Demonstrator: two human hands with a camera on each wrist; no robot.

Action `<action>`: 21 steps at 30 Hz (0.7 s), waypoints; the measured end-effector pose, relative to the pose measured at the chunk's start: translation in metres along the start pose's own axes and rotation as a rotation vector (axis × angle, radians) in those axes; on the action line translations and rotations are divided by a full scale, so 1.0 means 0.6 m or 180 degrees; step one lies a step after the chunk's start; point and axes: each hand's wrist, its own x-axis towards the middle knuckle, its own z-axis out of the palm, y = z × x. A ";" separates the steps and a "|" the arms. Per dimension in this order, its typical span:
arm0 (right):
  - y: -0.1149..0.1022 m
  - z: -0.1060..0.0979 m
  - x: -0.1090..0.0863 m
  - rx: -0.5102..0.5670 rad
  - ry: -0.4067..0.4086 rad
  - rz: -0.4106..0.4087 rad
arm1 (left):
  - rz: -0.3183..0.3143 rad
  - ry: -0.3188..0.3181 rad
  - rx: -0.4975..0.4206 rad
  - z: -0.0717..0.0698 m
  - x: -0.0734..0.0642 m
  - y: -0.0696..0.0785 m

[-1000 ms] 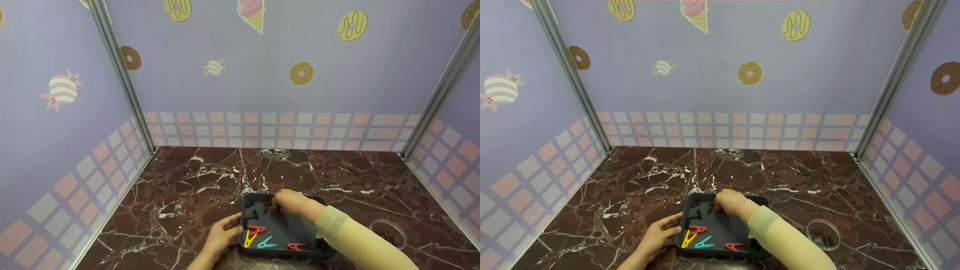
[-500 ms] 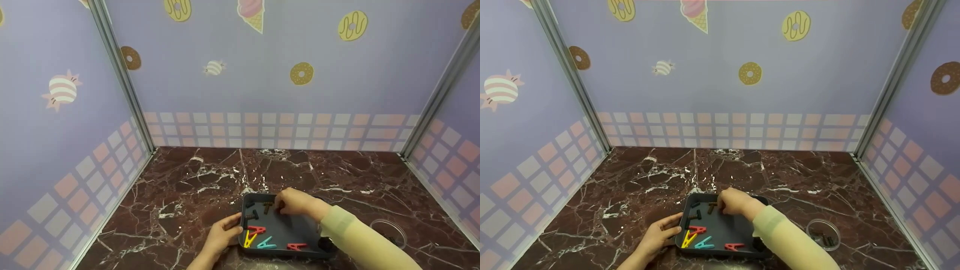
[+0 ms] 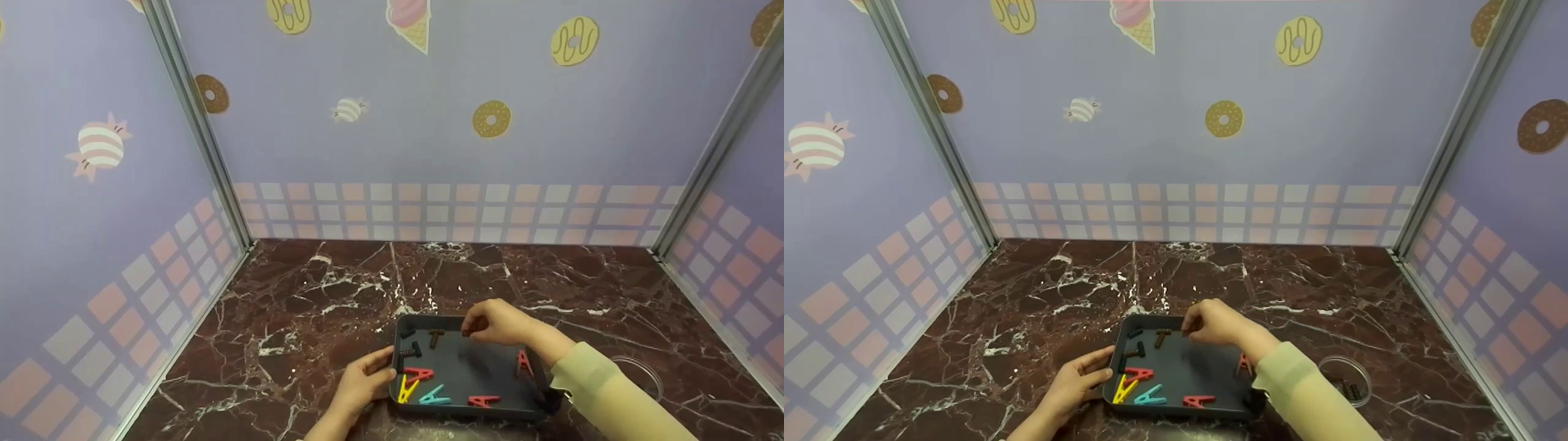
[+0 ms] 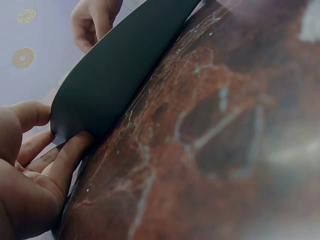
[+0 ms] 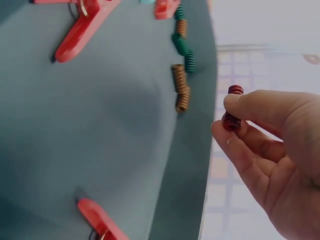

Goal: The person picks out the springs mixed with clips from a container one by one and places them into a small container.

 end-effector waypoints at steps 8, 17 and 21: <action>0.014 -0.012 -0.039 0.0385 0.0231 0.0233 | 0.0022 -0.0014 -0.0046 -0.001 -0.001 0.001; 0.027 -0.009 -0.074 0.0674 0.0544 0.0249 | 0.0061 -0.0016 -0.0004 -0.001 -0.002 0.002; 0.029 -0.011 -0.091 0.0947 0.0612 0.0317 | 0.0028 -0.0026 -0.0023 -0.002 -0.002 0.002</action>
